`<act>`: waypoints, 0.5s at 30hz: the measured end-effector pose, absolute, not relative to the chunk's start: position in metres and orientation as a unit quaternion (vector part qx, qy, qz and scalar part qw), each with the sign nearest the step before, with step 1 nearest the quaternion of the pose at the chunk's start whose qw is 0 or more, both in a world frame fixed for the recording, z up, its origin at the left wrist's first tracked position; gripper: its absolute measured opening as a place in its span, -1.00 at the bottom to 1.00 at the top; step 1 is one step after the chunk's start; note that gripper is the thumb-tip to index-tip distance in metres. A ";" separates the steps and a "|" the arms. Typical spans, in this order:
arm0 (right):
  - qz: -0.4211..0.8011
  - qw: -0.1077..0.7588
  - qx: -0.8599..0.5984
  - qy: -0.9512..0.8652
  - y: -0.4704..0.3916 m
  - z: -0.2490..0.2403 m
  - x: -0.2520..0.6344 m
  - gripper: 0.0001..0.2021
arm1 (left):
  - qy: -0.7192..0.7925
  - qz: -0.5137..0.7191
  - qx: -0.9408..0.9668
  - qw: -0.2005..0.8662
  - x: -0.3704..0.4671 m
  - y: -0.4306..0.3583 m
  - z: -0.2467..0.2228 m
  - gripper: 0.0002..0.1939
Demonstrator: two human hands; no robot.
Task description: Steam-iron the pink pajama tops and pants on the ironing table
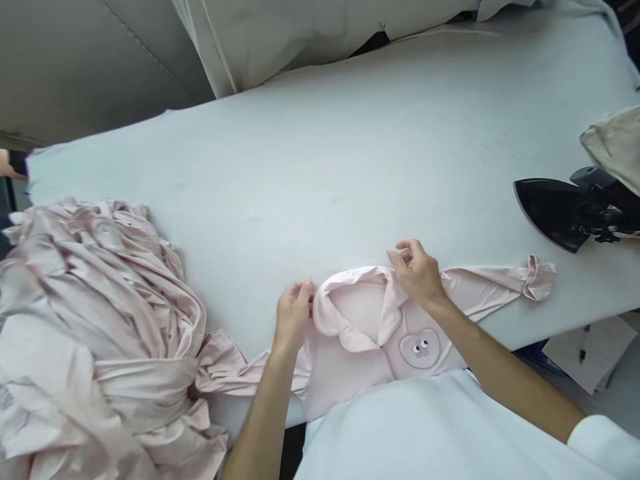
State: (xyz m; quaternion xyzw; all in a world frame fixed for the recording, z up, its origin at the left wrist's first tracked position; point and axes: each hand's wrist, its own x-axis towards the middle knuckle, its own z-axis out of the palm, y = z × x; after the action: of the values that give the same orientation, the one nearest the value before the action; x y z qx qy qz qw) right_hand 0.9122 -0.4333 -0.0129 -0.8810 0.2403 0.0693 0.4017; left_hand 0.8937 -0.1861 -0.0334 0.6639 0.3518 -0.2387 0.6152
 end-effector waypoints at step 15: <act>0.103 0.215 -0.947 -0.216 -0.439 -0.023 0.933 -0.80 | 0.006 -0.294 0.858 0.422 0.930 -0.190 -0.023 -0.65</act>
State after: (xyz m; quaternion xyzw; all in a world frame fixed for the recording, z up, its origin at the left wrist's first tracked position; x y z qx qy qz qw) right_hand 0.9328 -0.4389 -0.0233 -0.9467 -0.2165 0.1034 0.2151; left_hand 0.9296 -0.1901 -0.0229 0.8577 0.0056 -0.2938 0.4219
